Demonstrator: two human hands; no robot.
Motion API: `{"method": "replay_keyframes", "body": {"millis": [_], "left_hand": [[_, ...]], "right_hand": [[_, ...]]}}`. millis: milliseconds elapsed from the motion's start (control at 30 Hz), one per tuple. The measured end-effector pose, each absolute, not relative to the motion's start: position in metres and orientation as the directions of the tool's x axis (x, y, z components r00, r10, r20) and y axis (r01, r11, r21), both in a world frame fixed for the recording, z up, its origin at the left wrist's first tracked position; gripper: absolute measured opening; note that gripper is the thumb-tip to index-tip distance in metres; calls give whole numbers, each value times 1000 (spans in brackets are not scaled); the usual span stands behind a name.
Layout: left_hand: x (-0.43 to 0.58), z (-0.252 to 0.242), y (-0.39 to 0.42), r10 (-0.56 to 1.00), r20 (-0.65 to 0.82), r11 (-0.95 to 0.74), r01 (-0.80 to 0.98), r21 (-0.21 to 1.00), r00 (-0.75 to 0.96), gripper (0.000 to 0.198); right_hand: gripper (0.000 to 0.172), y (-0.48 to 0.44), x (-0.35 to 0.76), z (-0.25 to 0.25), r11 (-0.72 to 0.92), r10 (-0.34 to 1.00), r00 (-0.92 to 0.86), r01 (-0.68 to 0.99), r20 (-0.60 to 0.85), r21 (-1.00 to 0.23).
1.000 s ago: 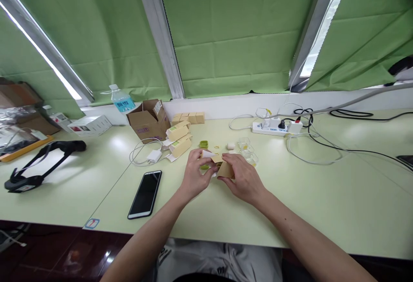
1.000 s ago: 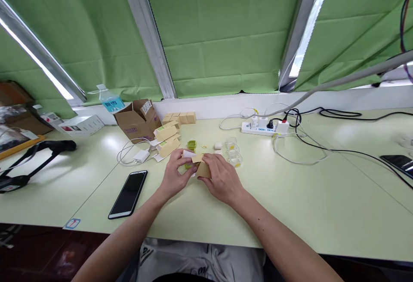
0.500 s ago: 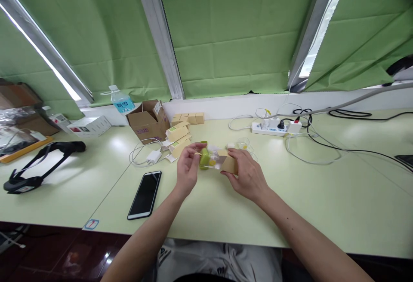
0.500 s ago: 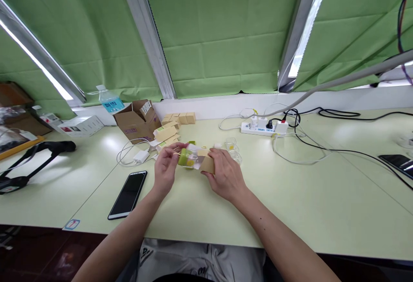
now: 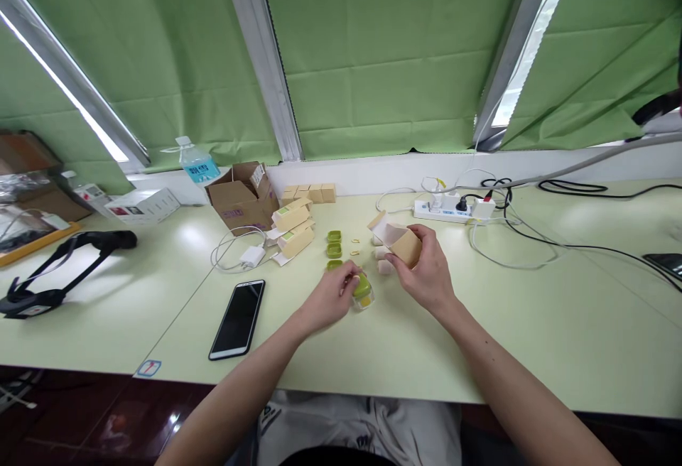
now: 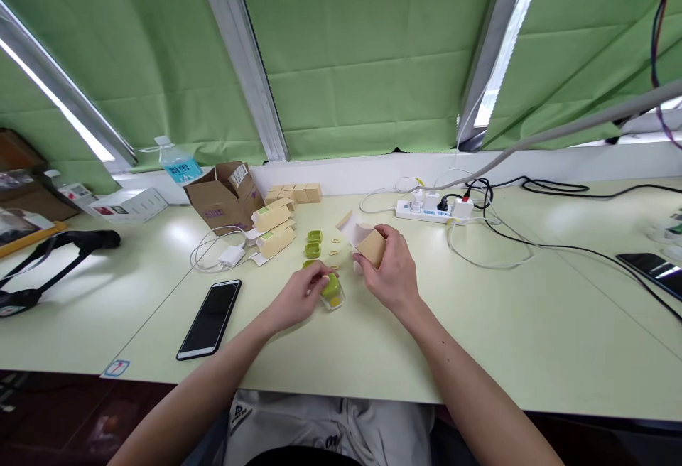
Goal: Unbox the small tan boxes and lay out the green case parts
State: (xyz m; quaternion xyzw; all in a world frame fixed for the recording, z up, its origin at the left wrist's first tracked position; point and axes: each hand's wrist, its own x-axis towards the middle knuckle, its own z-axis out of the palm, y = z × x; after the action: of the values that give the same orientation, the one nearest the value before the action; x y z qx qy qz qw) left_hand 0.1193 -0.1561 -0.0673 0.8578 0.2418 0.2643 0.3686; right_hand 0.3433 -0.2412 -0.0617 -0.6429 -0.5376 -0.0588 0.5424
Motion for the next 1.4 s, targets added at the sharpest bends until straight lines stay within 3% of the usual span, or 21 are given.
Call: {"method": "replay_keyframes", "body": {"millis": [133, 267, 400, 533, 667, 767, 867, 967, 1133, 1400], "left_hand": [[120, -69, -165, 476, 247, -749, 241, 617, 844, 19], [119, -68, -166, 396, 234, -791, 200, 578, 888, 14], [119, -66, -167, 374, 238, -810, 190, 555, 896, 11], [117, -61, -168, 339, 258, -841, 168, 514, 905, 11], [118, -58, -169, 359, 338, -826, 127, 549, 870, 15], [122, -56, -169, 533, 449, -710, 91, 698, 717, 17], [129, -54, -169, 681, 424, -529, 1, 849, 597, 29], [139, -50, -169, 672, 378, -419, -94, 903, 637, 49], [155, -48, -173, 662, 398, -454, -83, 887, 635, 58], [157, -42, -178, 633, 521, -658, 44, 751, 573, 61]], "right_hand": [[64, -242, 338, -61, 268, 689, 447, 574, 570, -774], [74, -240, 334, -60, 364, 828, 416, 111, 376, -925], [67, -240, 329, -55, 317, 927, 293, -281, 234, -906], [48, -241, 324, -51, 267, 958, 219, -468, 183, -842], [50, -242, 325, -51, 243, 968, 166, -421, 190, -874], [52, -241, 326, -52, 277, 956, 193, -334, 222, -901], [49, -240, 323, -53, 325, 938, 228, -325, 260, -888], [45, -240, 320, -53, 351, 932, 211, -328, 294, -877], [43, -238, 318, -57, 401, 910, 244, -307, 336, -863], [54, -245, 314, -50, 403, 908, 151, -54, 392, -913]]}}
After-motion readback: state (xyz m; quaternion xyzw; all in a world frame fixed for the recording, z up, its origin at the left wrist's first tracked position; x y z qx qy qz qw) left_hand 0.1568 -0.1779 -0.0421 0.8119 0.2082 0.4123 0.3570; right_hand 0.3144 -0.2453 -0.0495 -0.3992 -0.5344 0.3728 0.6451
